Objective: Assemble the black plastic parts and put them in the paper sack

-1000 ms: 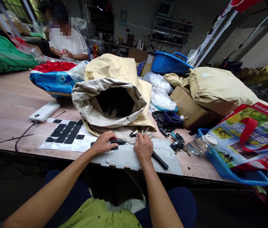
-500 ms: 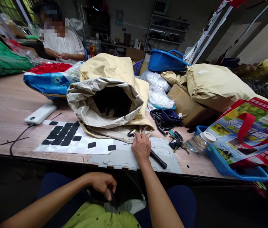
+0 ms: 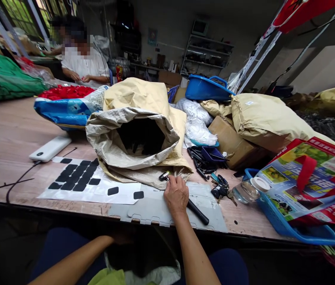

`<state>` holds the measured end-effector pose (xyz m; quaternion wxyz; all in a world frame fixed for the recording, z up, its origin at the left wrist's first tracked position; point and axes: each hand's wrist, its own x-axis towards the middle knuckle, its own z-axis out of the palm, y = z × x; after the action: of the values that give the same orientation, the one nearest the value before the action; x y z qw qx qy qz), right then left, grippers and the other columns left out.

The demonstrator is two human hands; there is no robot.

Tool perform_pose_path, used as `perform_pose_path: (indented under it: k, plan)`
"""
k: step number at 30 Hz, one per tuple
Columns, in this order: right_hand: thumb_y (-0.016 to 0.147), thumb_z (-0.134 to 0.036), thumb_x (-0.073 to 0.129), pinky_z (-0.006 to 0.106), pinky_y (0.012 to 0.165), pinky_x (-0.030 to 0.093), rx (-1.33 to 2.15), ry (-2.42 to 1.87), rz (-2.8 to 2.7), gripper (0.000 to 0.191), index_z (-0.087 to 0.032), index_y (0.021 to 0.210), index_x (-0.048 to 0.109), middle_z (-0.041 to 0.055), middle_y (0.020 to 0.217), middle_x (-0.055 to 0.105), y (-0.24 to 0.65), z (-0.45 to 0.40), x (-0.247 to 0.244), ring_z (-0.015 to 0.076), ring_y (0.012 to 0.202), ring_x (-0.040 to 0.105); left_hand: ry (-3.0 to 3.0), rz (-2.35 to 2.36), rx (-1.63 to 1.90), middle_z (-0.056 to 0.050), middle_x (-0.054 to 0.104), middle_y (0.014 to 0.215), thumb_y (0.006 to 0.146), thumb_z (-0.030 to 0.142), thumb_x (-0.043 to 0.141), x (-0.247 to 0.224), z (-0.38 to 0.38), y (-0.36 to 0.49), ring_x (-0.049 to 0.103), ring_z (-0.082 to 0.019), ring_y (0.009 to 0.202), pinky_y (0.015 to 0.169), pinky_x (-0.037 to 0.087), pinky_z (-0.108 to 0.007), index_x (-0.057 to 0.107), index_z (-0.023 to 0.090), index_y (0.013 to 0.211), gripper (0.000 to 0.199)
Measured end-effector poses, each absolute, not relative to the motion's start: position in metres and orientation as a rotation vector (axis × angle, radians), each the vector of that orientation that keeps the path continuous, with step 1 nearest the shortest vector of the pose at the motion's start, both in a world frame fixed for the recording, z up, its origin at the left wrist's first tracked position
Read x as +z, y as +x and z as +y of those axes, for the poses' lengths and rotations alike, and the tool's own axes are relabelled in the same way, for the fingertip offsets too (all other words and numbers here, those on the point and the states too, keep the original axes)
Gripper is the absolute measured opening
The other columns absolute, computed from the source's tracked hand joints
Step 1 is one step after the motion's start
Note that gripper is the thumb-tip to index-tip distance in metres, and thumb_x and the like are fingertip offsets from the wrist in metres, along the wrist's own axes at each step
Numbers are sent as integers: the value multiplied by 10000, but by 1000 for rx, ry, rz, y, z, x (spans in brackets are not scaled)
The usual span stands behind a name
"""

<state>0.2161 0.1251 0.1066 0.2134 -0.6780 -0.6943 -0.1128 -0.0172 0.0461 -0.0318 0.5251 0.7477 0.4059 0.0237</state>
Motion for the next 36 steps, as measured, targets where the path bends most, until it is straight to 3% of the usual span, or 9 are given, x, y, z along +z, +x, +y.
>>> perform_pose_path:
  k: [2, 5, 8, 11, 14, 17, 26, 32, 36]
  plan:
    - [965, -238, 555, 318, 771, 356, -324, -1891, -1928, 219, -234, 1153, 668, 58, 993, 613, 215, 125, 107, 214, 929, 532, 1771, 866, -184, -5, 669, 687, 637, 363, 861, -12, 44, -11, 699, -294, 711, 653, 568, -434, 729, 255, 751, 206]
    - [972, -240, 545, 316, 762, 350, -339, -1900, -1929, 229, -235, 1166, 666, 57, 993, 613, 214, 125, 107, 210, 918, 532, 1503, 411, -471, -11, 701, 721, 650, 497, 874, 59, 59, -13, 686, -222, 648, 610, 562, -337, 732, 223, 940, 423]
    - [974, -235, 541, 316, 762, 349, -344, -1899, -1927, 232, -233, 1169, 666, 59, 995, 616, 214, 125, 107, 209, 921, 532, 1381, 260, -166, -61, 744, 845, 825, 560, 738, 142, 107, -30, 713, -199, 753, 708, 577, -307, 706, 180, 1150, 501]
    - [961, -232, 557, 316, 753, 350, -327, -1901, -1931, 223, -232, 1155, 667, 60, 984, 613, 214, 125, 107, 209, 916, 531, 1671, 776, 386, -85, 757, 907, 897, 476, 669, 189, 181, -45, 708, -199, 825, 725, 553, -274, 722, 158, 1115, 389]
    - [952, -232, 568, 318, 746, 355, -309, -1905, -1931, 219, -236, 1148, 664, 58, 987, 609, 215, 125, 107, 212, 919, 532, 1833, 1663, 698, -116, 766, 999, 927, 363, 595, 193, 250, -45, 707, -239, 967, 799, 544, -289, 753, 162, 1053, 285]
    - [946, -230, 572, 321, 751, 362, -300, -1903, -1924, 218, -237, 1144, 662, 59, 990, 608, 216, 126, 108, 216, 928, 531, 1827, 2083, 564, -161, 757, 1107, 898, 247, 583, 179, 288, -34, 710, -282, 1055, 846, 542, -311, 758, 158, 1097, 280]
    - [956, -226, 551, 320, 769, 370, -278, -1921, -1928, 211, -240, 1140, 654, 57, 995, 600, 216, 126, 109, 221, 938, 528, 1862, 2216, 450, -248, 726, 1126, 878, 166, 549, 156, 288, -23, 701, -384, 1075, 871, 551, -408, 705, 74, 1181, 353]
    - [954, -235, 549, 322, 786, 378, -274, -1939, -1925, 215, -241, 1142, 654, 59, 1012, 604, 215, 125, 110, 223, 953, 531, 1857, 2219, 479, -215, 734, 1061, 934, 330, 561, 158, 283, -27, 709, -355, 1009, 809, 530, -380, 712, 105, 1101, 318]
    - [953, -243, 547, 320, 792, 377, -260, -1962, -1916, 225, -242, 1152, 652, 61, 1026, 604, 214, 126, 110, 223, 968, 533, 2008, 1998, 867, -108, 728, 987, 890, 391, 651, 173, 251, -33, 686, -266, 917, 777, 497, -331, 698, 184, 971, 228]
